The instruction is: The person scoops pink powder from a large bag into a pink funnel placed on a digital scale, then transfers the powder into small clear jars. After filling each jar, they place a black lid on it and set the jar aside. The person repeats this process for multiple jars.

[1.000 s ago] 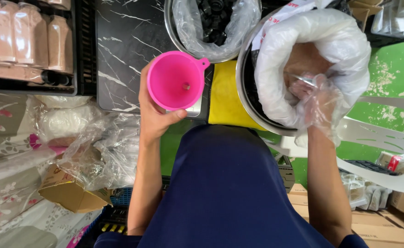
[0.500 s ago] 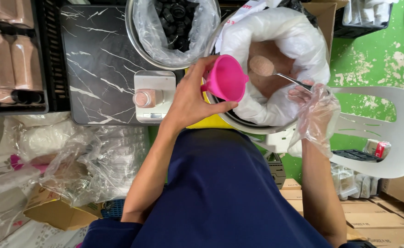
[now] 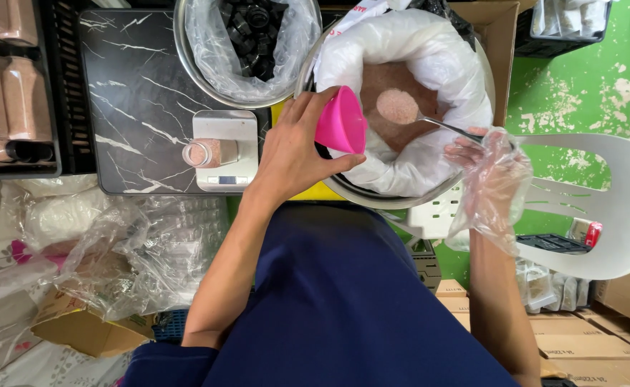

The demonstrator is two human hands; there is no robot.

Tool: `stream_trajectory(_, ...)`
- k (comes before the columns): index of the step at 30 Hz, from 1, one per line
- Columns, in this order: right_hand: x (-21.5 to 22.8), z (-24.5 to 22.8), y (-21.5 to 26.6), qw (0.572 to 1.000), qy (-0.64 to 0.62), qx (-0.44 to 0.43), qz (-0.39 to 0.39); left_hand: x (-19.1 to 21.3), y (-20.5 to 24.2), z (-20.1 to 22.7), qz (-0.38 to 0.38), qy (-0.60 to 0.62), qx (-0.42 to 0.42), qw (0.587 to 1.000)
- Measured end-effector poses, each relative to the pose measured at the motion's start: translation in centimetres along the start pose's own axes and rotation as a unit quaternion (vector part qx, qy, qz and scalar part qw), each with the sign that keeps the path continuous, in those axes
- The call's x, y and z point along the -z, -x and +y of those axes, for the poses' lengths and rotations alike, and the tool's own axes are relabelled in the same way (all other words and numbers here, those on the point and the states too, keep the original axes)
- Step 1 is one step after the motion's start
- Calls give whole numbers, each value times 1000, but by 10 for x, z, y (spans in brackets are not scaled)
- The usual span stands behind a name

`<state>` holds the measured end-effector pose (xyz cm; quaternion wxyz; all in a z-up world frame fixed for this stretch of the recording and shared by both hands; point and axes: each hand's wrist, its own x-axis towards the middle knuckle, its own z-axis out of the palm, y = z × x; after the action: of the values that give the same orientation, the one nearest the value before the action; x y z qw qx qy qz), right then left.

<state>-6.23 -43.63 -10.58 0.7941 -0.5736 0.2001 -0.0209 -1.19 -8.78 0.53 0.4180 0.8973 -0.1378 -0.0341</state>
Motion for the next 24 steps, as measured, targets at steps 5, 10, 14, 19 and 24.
stream_trajectory(5, -14, -56, 25, 981, -53, 78, -169, -6, -6, -14, -56, -36, 14, 998)
stream_trajectory(10, -51, -78, 30, 995, 53, 9, -85, 8, -7, -14, -76, 0, -6, 997)
stream_trajectory(14, -91, -69, 22, 978, 67, -85, -176, 53, 6, -16, -54, 99, -45, 993)
stream_trajectory(19, -194, -54, 29, 980, 100, -73, -155, 129, 35, -41, -65, 181, 32, 981)
stream_trajectory(24, -268, -54, 47, 979, 86, -74, -171, 157, 67, -103, -58, 269, 42, 961)
